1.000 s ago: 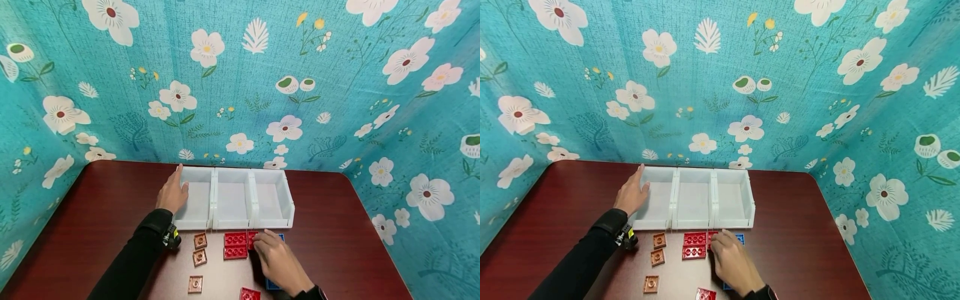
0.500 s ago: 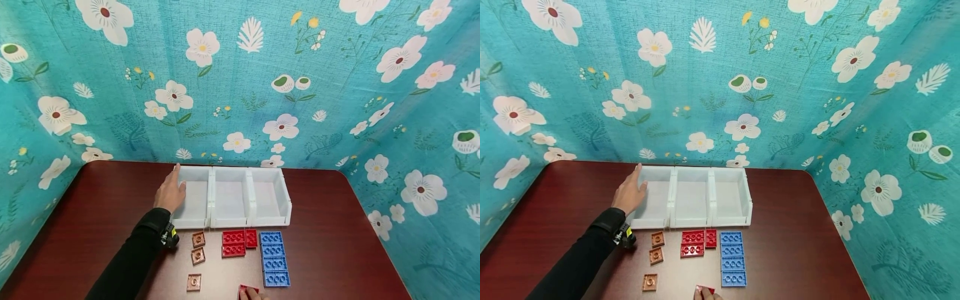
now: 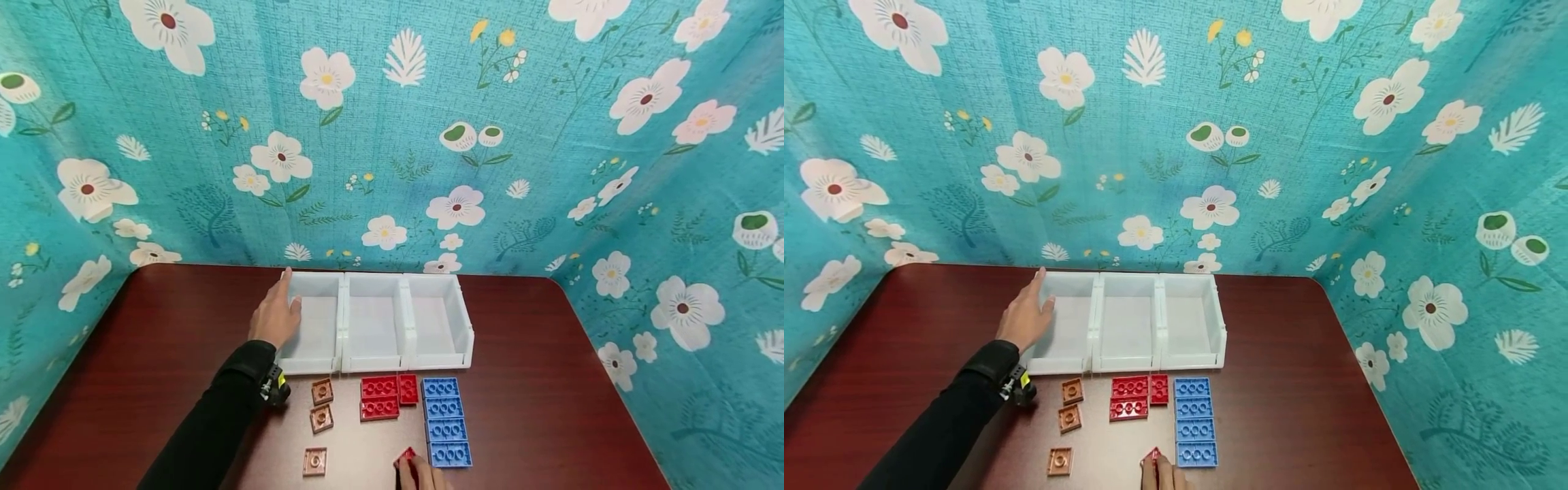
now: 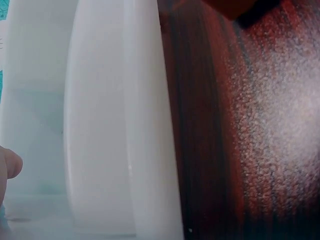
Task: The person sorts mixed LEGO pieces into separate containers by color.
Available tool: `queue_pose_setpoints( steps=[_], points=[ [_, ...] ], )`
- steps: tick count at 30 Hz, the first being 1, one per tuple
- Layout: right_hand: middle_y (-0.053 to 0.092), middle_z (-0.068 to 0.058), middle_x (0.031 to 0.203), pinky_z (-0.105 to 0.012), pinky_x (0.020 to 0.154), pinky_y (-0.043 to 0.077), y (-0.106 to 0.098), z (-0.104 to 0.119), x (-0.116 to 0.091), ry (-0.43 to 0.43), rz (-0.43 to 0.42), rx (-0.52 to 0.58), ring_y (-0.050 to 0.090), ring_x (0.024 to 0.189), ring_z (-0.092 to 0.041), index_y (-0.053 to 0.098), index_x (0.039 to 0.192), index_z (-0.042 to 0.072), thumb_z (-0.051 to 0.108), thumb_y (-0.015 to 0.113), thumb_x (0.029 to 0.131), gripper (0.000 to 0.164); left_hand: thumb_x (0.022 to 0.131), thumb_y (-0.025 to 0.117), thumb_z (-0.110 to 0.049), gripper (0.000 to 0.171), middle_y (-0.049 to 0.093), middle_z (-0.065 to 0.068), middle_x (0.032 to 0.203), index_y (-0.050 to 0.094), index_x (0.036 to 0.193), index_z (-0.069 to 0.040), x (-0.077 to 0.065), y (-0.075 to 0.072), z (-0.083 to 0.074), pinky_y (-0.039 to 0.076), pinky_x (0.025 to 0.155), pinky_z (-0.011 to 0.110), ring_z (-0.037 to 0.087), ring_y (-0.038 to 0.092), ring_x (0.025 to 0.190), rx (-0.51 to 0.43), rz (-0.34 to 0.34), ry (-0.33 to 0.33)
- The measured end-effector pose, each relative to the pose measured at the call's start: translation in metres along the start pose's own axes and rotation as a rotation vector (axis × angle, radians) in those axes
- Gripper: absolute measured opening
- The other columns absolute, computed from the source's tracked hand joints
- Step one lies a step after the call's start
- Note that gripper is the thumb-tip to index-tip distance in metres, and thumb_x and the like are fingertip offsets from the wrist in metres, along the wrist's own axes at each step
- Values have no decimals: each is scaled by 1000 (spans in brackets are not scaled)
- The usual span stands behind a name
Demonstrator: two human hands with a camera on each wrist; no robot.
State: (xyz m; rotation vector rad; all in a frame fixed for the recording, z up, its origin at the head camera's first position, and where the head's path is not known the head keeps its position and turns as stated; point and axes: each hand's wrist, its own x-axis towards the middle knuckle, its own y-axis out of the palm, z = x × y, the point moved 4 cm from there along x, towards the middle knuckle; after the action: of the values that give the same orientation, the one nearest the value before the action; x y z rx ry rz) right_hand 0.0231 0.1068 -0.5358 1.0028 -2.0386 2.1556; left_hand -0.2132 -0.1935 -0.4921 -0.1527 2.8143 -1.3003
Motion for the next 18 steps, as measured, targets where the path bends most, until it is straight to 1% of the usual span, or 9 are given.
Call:
queue_pose_setpoints(
  steps=[2,5,6,8,10,11,13,15,18],
  points=[
    [59,-5,93,-27,54,45,0,3,6,57,-30,4,53,72,-18,78,95,11,57,21,106,74,109,45,-19,69,25,25,162,6,165,-19,-1,0,1,41,99,67,55,50,123,-5,-4,-2],
    [60,-8,94,-28,52,44,-1,4,13,101,-94,41,53,71,-20,77,94,3,44,10,106,79,109,45,-19,68,26,25,162,7,165,-17,-2,1,2,41,100,67,55,50,123,-10,-2,-8],
    [60,-9,95,-28,52,45,-2,4,14,106,-107,54,53,72,-20,76,94,2,42,8,106,80,108,45,-19,67,26,25,162,8,165,-16,-3,1,2,41,99,67,55,50,123,-10,-2,-6],
    [62,-9,94,-28,51,45,-6,4,16,89,-144,55,55,71,-21,77,93,2,38,11,107,76,108,46,-19,68,26,25,162,8,165,-16,-2,2,2,42,99,67,55,51,123,-9,-3,-5],
    [65,-7,94,-30,52,47,-9,3,17,52,-148,49,59,74,-22,77,91,6,36,13,107,73,108,46,-19,68,26,25,162,8,165,-17,-2,1,2,43,98,66,55,52,121,-6,-10,1],
    [66,-6,95,-31,55,48,-9,2,17,38,-125,36,60,76,-21,78,91,8,37,11,107,74,108,46,-19,68,26,25,162,8,165,-17,-1,1,2,43,98,66,55,52,121,-5,-14,5],
    [68,-3,96,-33,58,49,-9,1,15,-2,-65,7,63,79,-21,78,89,12,36,35,108,53,108,46,-19,68,26,24,162,7,165,-18,0,0,2,43,97,66,55,52,120,0,-19,8],
    [70,-2,98,-34,63,50,-7,0,14,-20,-3,-3,64,82,-21,78,90,13,34,61,99,29,108,46,-19,68,26,24,162,7,165,-17,1,0,2,43,97,66,55,52,120,2,-21,6],
    [71,-5,99,-36,66,53,-5,-2,16,-11,20,14,66,83,-22,79,93,10,32,63,98,27,109,46,-19,68,25,24,162,7,165,-17,1,-1,1,43,98,66,55,52,121,1,-15,-3]
  ],
)
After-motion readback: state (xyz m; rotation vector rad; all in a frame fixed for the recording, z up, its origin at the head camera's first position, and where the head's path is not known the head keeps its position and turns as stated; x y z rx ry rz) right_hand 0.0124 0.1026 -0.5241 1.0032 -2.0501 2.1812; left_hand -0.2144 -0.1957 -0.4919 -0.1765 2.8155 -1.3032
